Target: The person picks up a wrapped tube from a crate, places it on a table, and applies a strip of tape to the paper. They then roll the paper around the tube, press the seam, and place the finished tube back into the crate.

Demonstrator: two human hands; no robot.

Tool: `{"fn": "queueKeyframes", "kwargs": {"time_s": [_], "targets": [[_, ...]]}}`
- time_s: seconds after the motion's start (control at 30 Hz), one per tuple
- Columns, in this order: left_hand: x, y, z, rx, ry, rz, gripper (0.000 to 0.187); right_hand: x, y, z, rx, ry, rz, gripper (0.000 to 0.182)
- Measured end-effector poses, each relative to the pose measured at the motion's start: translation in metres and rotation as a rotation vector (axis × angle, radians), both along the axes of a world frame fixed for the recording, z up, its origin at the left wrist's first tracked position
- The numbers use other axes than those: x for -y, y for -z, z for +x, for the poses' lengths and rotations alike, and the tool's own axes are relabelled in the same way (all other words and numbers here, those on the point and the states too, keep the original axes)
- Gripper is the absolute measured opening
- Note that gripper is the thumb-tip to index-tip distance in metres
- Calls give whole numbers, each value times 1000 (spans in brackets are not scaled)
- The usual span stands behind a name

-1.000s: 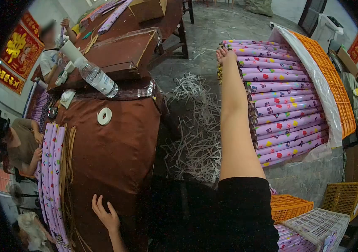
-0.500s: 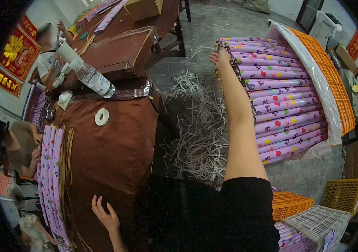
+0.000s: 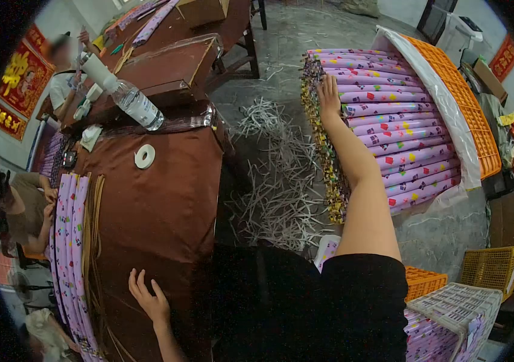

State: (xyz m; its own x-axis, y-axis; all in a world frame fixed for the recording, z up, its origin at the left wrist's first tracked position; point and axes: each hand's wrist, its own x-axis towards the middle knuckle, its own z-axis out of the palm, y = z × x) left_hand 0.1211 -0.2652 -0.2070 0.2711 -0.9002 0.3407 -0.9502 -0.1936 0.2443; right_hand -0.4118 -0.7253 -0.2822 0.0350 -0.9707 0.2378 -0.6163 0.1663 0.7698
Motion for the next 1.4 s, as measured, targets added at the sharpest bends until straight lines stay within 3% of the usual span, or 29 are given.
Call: {"fn": "queueKeyframes", "kwargs": {"time_s": [0.1, 0.37, 0.63, 1.1, 1.17, 1.23, 1.3, 1.37, 1.4], "targets": [[1, -2, -2, 6, 4, -9, 32, -17, -1, 11, 39, -110, -3, 58], [1, 0, 0, 20, 44, -42, 32, -200, 1, 71, -151, -217, 712, 63], [-3, 3, 5, 51, 86, -135, 29, -261, -4, 26, -240, -147, 823, 80], [-9, 2, 7, 136, 92, -246, 26, -315, -10, 27, -291, -229, 1212, 86], [-9, 2, 6, 135, 92, -248, 26, -333, 0, 31, -290, -348, 1358, 84], [-8, 1, 5, 139, 85, -254, 26, -367, 38, -35, 224, -893, 1238, 83], [-8, 0, 3, 175, 86, -247, 26, -355, 85, 25, -216, -194, 2116, 81], [-7, -2, 2, 185, 65, -195, 27, -352, 88, 52, -302, -352, 2192, 77], [-9, -4, 1, 192, 44, -167, 27, -341, 28, 94, -242, -336, 2139, 63]]}}
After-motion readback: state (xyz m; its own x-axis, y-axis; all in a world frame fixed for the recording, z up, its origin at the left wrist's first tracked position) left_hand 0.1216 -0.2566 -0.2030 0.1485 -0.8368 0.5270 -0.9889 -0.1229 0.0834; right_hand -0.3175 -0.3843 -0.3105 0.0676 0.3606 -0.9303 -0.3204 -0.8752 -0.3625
